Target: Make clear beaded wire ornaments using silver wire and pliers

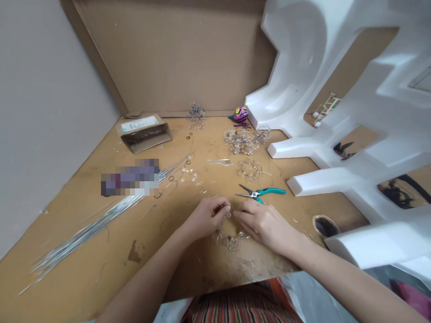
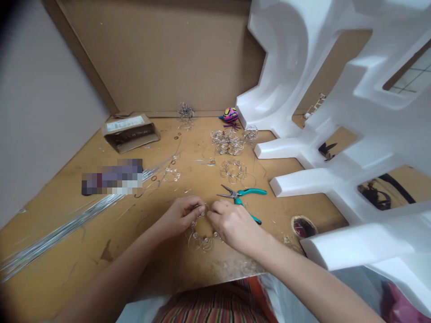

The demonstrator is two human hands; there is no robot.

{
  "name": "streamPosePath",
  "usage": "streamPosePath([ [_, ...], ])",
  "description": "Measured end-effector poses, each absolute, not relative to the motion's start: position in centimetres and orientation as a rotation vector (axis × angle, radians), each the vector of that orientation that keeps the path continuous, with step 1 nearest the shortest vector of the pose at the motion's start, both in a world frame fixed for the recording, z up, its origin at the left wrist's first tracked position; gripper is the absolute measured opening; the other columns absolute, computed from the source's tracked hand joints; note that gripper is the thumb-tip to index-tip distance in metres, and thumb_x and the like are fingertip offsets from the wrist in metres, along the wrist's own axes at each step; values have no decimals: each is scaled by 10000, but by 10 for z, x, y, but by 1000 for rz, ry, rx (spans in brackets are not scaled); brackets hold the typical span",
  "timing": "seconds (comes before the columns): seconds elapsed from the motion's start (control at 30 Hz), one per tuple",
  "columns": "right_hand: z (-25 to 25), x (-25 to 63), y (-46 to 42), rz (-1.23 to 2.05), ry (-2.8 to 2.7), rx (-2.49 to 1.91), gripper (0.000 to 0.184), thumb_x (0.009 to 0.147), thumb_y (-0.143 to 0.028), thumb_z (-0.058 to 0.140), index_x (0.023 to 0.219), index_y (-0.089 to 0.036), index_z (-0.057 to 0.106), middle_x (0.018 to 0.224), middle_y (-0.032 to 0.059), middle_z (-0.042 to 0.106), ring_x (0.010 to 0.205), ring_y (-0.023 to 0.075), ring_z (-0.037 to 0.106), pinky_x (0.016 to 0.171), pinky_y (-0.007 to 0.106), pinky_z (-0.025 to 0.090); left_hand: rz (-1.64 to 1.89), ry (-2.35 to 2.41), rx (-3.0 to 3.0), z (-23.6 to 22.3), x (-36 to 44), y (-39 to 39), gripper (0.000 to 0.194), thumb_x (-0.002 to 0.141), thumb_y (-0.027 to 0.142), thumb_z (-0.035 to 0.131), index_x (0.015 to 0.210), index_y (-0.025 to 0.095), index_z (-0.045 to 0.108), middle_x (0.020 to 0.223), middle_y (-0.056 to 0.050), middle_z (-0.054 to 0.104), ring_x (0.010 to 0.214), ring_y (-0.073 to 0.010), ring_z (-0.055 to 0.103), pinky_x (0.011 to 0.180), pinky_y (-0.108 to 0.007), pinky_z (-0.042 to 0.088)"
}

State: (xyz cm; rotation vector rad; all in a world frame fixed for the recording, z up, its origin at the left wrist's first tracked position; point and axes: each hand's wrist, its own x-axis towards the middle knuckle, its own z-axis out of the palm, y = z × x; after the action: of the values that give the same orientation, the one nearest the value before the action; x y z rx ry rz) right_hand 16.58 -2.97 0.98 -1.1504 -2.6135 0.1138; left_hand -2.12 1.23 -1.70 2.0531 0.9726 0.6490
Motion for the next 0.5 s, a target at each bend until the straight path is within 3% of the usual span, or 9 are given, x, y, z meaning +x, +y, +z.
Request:
streamPosePath([
  [0.2, 14, 173, -19, 421, -2426, -1186, 184, 879, -203, 461, 867, -153, 638, 805, 54, 616, 740, 137, 568, 684, 263, 442, 610, 867, 2064, -16, -20, 11, 183, 841, 224, 420, 730, 169, 554, 678, 10, 518, 647, -120, 482, 613, -230, 392],
  [0.3, 18, 173, -13, 477, -2439, -1190, 157, 861, -195, 491, 834, -162, 642, 794, 41, 632, 741, 137, 578, 686, 268, 438, 724, 842, 2076, -13, -20, 10, 101, 806, 179, 473, 846, 177, 566, 902, -42, 552, 850, -157, 520, 763, -271, 425],
  [0.4, 26, 171, -8, 534, -2447, -1176, 133, 845, -195, 512, 818, -181, 641, 795, 24, 640, 727, 127, 580, 659, 259, 429, 830, 792, 2002, -8, -21, 7, 301, 777, 142, 523, 1072, 204, 511, 1141, -86, 507, 1071, -194, 467, 916, -320, 386],
  [0.5, 32, 165, -4, 603, -2405, -1187, 113, 828, -199, 534, 798, -180, 641, 785, 18, 645, 702, 119, 579, 649, 254, 424, 827, 811, 1911, -6, -21, 5, 404, 780, 162, 555, 1167, 220, 454, 1110, -84, 549, 1033, -189, 502, 919, -333, 391],
])
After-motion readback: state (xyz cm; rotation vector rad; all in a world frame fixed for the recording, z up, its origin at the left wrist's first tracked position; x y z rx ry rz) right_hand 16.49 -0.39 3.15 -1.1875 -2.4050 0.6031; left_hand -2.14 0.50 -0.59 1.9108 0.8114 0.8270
